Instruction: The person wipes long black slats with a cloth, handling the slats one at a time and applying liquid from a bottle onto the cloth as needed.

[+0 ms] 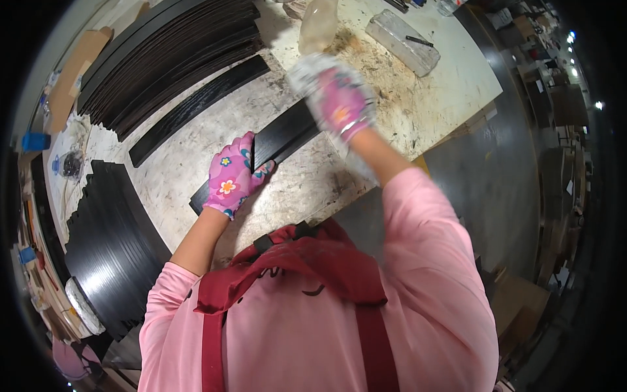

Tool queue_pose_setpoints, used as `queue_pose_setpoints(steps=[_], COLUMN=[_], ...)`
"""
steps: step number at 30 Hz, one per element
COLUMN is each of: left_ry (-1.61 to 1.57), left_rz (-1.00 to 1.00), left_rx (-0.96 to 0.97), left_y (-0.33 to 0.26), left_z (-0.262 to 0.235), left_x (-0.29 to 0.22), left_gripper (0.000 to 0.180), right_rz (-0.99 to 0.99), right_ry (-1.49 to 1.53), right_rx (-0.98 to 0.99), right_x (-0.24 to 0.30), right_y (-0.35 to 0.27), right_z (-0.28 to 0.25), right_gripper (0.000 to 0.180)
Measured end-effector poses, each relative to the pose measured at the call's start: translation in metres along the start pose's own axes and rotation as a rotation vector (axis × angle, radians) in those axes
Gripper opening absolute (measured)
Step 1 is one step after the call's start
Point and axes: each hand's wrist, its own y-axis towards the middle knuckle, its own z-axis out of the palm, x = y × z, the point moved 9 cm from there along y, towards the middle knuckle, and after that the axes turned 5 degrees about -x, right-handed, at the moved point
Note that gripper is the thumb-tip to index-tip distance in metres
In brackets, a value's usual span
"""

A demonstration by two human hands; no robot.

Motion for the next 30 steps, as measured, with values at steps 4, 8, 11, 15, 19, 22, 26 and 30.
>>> queue_pose_setpoints(steps=[4, 8, 11, 15, 19, 22, 26, 30], left_ry=[0.008, 0.016, 0.032, 0.06, 0.046, 0.07, 0.073, 0.046], left_rz=[0.0, -0.017, -0.012, 0.027, -0.003, -0.011, -0.007, -0.014], left_rx=[0.004, 0.012, 0.015, -0.02, 0.016, 0.035, 0.008, 0.0], left_y=[0.004, 0.002, 0.0, 0.004, 0.002, 0.003, 0.004, 0.001], left_z=[-0.001, 0.0, 0.002, -0.004, -0.002, 0.001, 0.001, 0.002], left_x=[-0.003, 0.001, -0.001, -0.007, -0.003, -0.007, -0.005, -0.006], left_gripper=[0.068, 0.07, 0.068, 0.066, 0.065, 0.066, 0.07, 0.07], right_rz=[0.081, -0.233, 0.266, 0.159, -0.209, 0.246, 0.508, 0.259], right_ry=[-0.126, -0.007, 0.075, -0.106, -0.112, 0.128, 0.292, 0.324], right_rx=[0.142, 0.019, 0.294, 0.076, -0.204, 0.049, 0.018, 0.084], right_x=[-0.011, 0.062, -0.024, -0.03, 0.026, -0.052, -0.151, -0.055], right_y=[0.002, -0.029, 0.002, -0.005, -0.025, -0.002, 0.01, 0.011], right_z=[-0.009, -0.023, -0.004, -0.009, -0.026, -0.007, -0.002, -0.046], right_gripper=[0.032, 0.041, 0.044, 0.035, 0.041, 0.035, 0.036, 0.038])
